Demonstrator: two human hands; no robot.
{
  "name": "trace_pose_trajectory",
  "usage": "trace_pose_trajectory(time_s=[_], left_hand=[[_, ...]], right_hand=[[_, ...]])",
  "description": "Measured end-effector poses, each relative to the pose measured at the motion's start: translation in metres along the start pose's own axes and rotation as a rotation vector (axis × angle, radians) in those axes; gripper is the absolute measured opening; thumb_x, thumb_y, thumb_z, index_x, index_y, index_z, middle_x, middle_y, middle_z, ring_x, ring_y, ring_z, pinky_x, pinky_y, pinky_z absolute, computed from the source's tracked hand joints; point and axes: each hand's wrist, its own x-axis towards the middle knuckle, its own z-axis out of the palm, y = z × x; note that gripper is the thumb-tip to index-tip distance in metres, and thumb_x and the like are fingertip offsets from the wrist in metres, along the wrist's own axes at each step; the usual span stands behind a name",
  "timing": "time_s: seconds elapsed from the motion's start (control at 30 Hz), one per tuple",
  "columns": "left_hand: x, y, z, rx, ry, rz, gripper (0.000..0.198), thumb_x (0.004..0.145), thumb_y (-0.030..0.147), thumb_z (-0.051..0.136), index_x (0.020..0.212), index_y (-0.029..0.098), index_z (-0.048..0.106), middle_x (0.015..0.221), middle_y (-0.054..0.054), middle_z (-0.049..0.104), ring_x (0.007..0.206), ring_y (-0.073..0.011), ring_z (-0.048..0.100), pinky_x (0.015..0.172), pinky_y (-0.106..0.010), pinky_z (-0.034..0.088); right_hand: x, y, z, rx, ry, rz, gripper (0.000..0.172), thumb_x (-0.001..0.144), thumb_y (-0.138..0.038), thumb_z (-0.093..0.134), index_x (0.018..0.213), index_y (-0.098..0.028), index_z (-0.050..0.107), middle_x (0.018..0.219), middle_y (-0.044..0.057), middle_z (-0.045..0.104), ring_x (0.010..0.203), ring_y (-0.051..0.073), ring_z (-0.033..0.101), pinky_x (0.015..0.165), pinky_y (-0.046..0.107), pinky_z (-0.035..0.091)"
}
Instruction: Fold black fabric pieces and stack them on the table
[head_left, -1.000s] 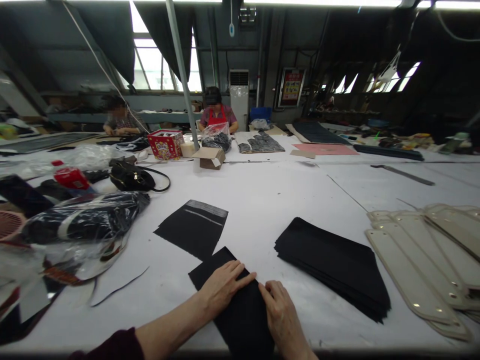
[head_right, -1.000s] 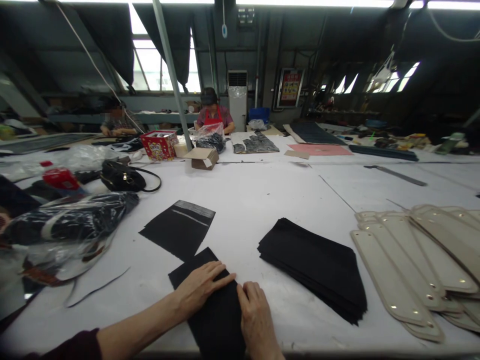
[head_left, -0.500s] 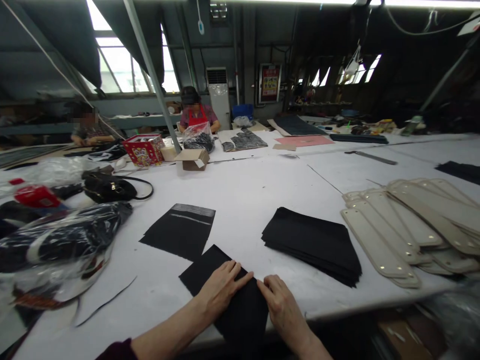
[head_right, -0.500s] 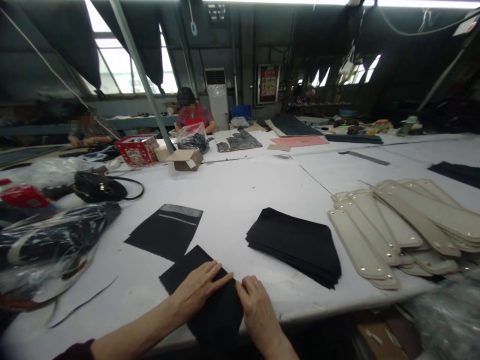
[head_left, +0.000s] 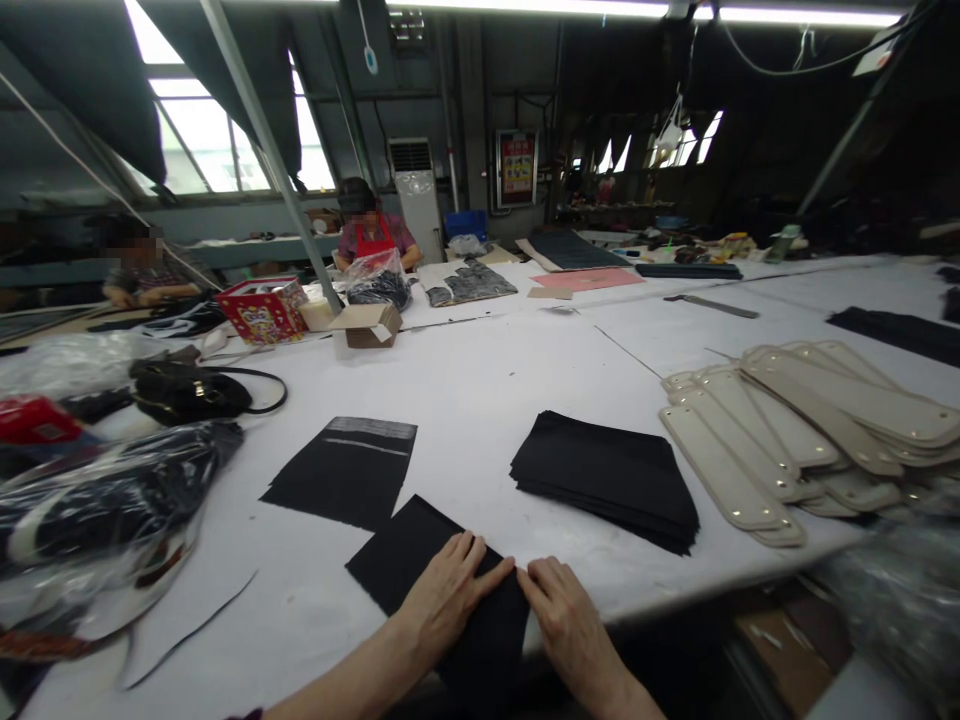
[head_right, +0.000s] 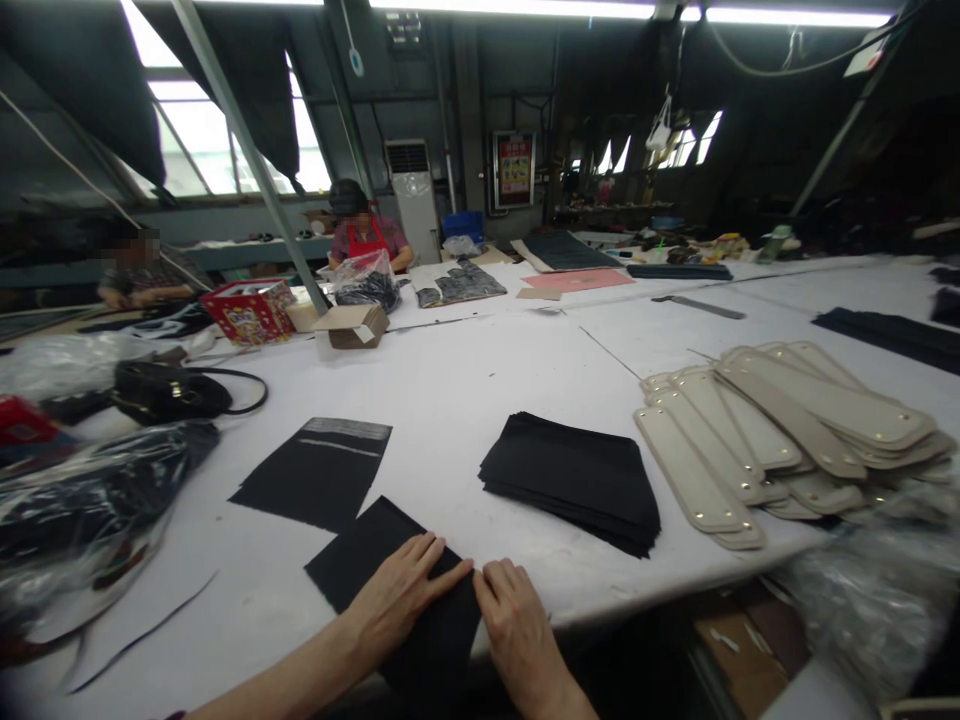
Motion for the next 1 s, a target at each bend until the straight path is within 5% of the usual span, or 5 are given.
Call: trace_pose_trajectory(time_s=[0.3,0.5,0.73,0.93,1.0], left_hand=[[0.001,0.001,-0.004,0.032,-0.011,0.008,0.068,0.091,0.015,0.047,0.148,0.036,0.019,0.135,-0.01,0.046,0.125,-0.0273,0.042,0.107,-0.045,0.032],[0.0,0.001,0.009,0.041,-0.005,0.014,0.074,0.088,0.012,0.049,0.149,0.036,0.015,0.136,-0.011,0.045,0.127,-0.0285,0.042,0.106,-0.047,0.032],[-0.002,-0.015,0.003,-0.078,0.017,0.056,0.069,0.085,0.009,0.047,0.146,0.033,0.026,0.137,-0.009,0.047,0.128,-0.0267,0.043,0.11,-0.047,0.03],[0.002,-0.056,0.003,-0.106,0.082,-0.034,0.047,0.082,0.006,0.048,0.123,0.028,0.056,0.12,-0.005,0.061,0.112,-0.0219,0.057,0.104,-0.039,0.04],[0.01,-0.061,0.013,-0.103,0.088,-0.067,0.037,0.08,0.009,0.053,0.112,0.026,0.061,0.114,-0.005,0.064,0.105,-0.0223,0.06,0.096,-0.035,0.046]], right_hand=[[-0.026,-0.002,-0.011,-0.003,0.085,0.148,0.044,0.084,0.0,0.04,0.119,-0.021,0.057,0.102,0.006,0.06,0.09,0.021,0.053,0.077,0.037,0.043],[-0.013,0.003,-0.017,0.249,0.114,0.302,0.037,0.089,-0.004,0.038,0.109,-0.024,0.06,0.094,0.004,0.058,0.087,0.017,0.055,0.075,0.031,0.047],[-0.007,-0.02,-0.004,-0.156,0.105,0.154,0.042,0.085,-0.015,0.05,0.127,-0.022,0.051,0.115,0.007,0.06,0.094,0.024,0.054,0.079,0.04,0.041],[0.006,0.001,0.032,-0.327,0.368,0.063,0.007,0.081,-0.029,0.057,0.084,-0.024,0.06,0.076,0.001,0.062,0.068,0.02,0.051,0.058,0.033,0.034],[0.02,0.004,0.041,-0.365,0.378,0.063,0.014,0.081,-0.027,0.059,0.068,-0.023,0.054,0.067,-0.001,0.058,0.063,0.018,0.051,0.054,0.032,0.032]])
